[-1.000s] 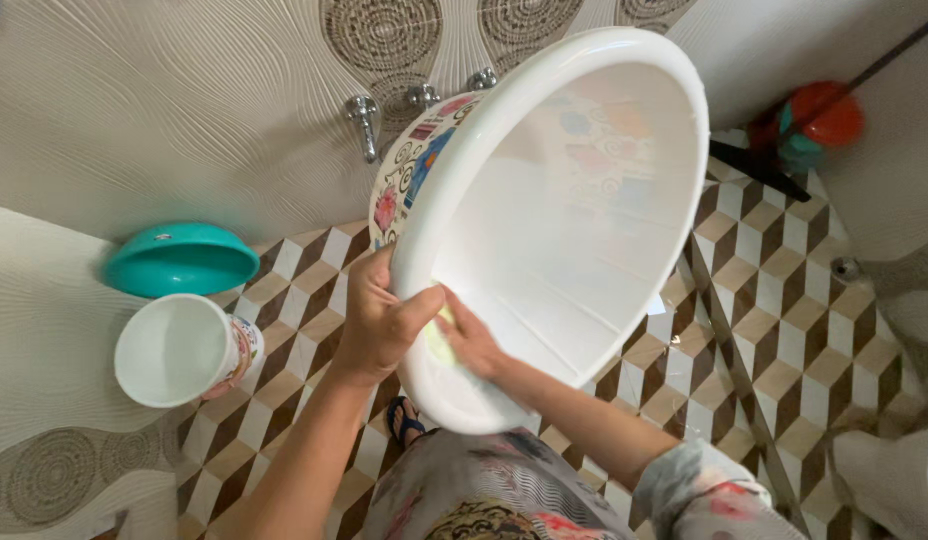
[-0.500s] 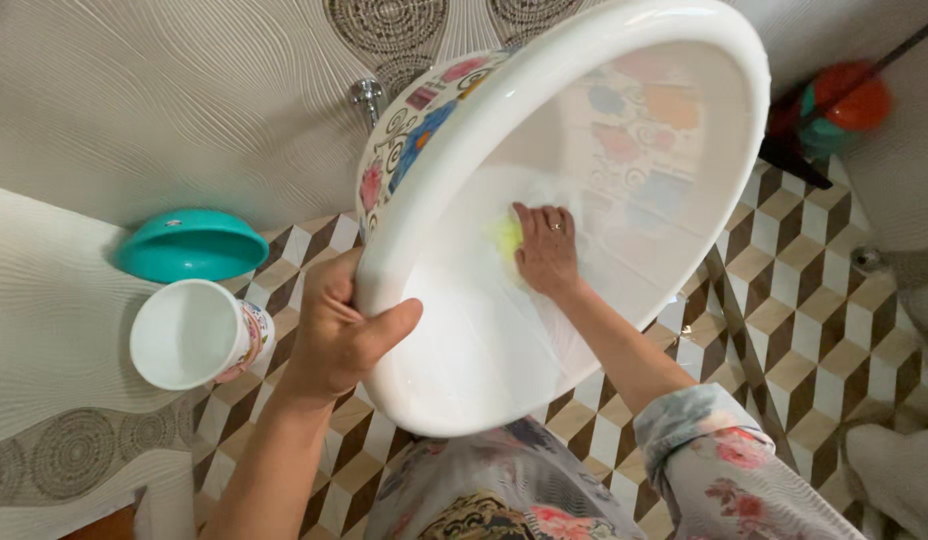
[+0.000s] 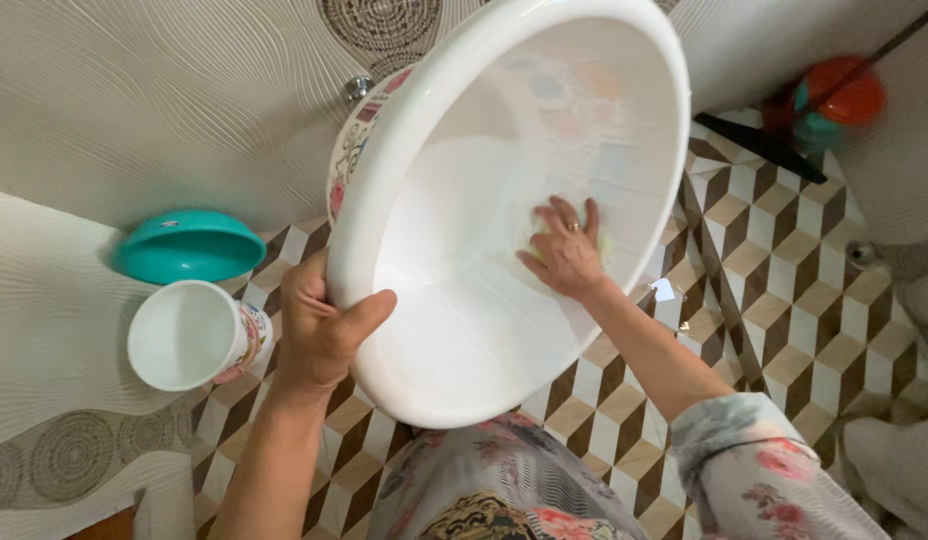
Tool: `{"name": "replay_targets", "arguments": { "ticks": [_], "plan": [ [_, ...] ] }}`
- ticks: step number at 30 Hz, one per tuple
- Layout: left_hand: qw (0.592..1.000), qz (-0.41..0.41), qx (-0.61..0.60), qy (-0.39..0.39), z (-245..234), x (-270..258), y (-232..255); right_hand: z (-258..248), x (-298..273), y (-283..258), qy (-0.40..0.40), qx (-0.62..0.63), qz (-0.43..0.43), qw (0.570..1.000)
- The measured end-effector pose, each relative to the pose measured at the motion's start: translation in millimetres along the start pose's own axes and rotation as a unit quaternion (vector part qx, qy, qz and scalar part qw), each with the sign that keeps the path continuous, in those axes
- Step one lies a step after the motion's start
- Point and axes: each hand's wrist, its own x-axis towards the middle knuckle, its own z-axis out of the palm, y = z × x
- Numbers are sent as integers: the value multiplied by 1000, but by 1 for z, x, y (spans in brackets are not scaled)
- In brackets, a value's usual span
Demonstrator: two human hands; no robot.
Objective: The person scrubs the inside and outside of a white plastic bucket with a yellow sponge. They rinse the bucket under a running tap and then wipe the exterior with a cloth.
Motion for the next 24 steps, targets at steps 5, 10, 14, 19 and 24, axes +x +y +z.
{"name": "replay_targets", "arguments": {
  "ticks": [5,10,14,19,24],
  "plan": [
    [999,21,28,-25,21,4,-9,74,12,-87,28,276,134,951],
    [1000,13,16,-8,29,17,-22,63,-42,-181,-12,617,-5,787],
    [1000,-3,5,25,12,9,-16,20,-60,-103,-243,192,-72,948],
    [1000,16,8,1,9,-5,-15,28,3,-2,-78,-6,-24,997],
    [999,36,36,-14,27,2,-18,98,4,-104,58,381,55,921]
  ]
}}
